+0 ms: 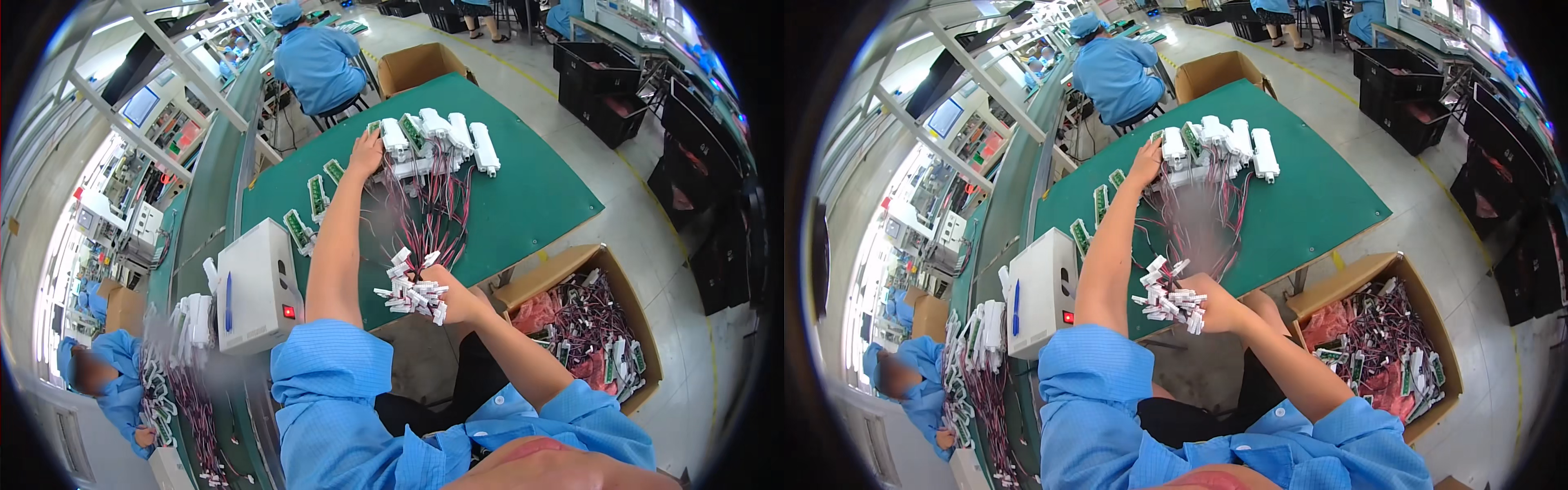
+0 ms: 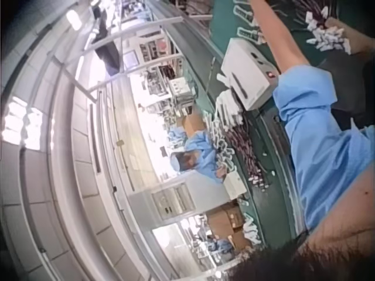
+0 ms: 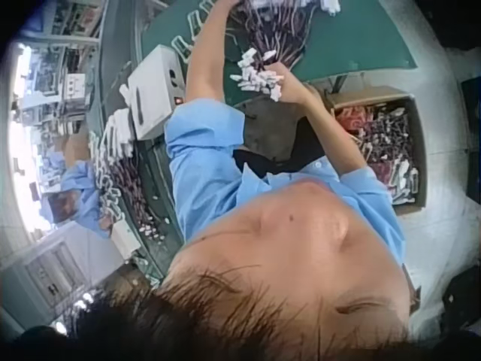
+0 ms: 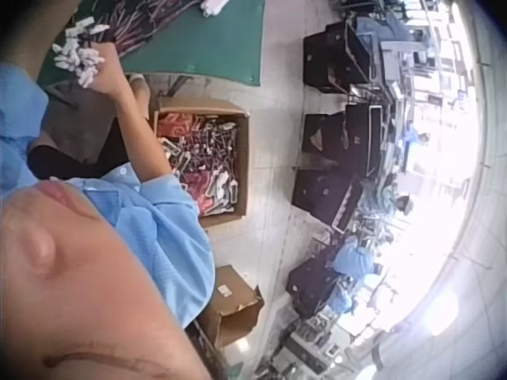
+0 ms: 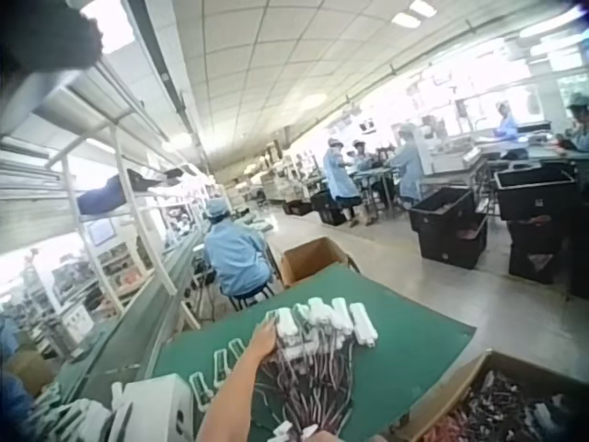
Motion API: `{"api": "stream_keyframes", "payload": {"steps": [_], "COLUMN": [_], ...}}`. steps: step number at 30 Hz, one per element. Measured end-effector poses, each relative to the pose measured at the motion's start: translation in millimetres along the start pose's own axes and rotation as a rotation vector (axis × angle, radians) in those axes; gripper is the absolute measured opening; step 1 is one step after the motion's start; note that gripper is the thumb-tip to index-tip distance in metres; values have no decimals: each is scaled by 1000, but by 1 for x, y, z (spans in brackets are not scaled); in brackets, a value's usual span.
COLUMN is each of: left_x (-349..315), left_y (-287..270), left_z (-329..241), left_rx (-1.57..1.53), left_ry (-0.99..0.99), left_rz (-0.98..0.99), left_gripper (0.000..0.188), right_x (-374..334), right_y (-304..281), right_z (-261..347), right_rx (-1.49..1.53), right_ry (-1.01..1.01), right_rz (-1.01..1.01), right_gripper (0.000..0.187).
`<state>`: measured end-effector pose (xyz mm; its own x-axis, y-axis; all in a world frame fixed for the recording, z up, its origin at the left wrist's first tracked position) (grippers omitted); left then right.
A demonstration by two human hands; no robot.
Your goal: Arranging wire harnesses onto circuit board components on a production workbench.
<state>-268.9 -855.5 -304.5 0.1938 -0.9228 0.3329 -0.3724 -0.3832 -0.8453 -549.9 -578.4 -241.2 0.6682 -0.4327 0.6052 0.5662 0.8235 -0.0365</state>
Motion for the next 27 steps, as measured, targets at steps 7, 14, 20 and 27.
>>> {"api": "stream_keyframes", "payload": {"steps": [7,14,20,27], "left_x": [-42,-49,-42,-56], "left_y": [-9,6,7,-32], "left_z": [-86,-123,-82,-50], "left_rx": [-390,-755,384,27], "left_ry": [327,254,28,283], "left_rz": [267,270,468,222], "left_gripper": [58,57,48,36], "right_x": [-6,-1,-15,-1], "right_y": [-10,1,-16,-1], "right_z": [-20,-15,-31,-11], "right_rx": [-112,-147,-183,-202], "right_ry": [42,-18,186,26], "right_rz": [45,-2,16,34], "right_gripper": [16,14,17,21]}}
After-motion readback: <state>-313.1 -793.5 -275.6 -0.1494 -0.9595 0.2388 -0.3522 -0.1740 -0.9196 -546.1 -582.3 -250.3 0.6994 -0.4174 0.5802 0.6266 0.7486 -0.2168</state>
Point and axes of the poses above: each hand's wrist, its own x-axis towards the middle knuckle, its own y-axis out of the palm, z = x × y, the point moved 9 cm from there along x, towards the middle knuckle, and after that the axes turned 2 degrees about -z, right-handed, at the moved point
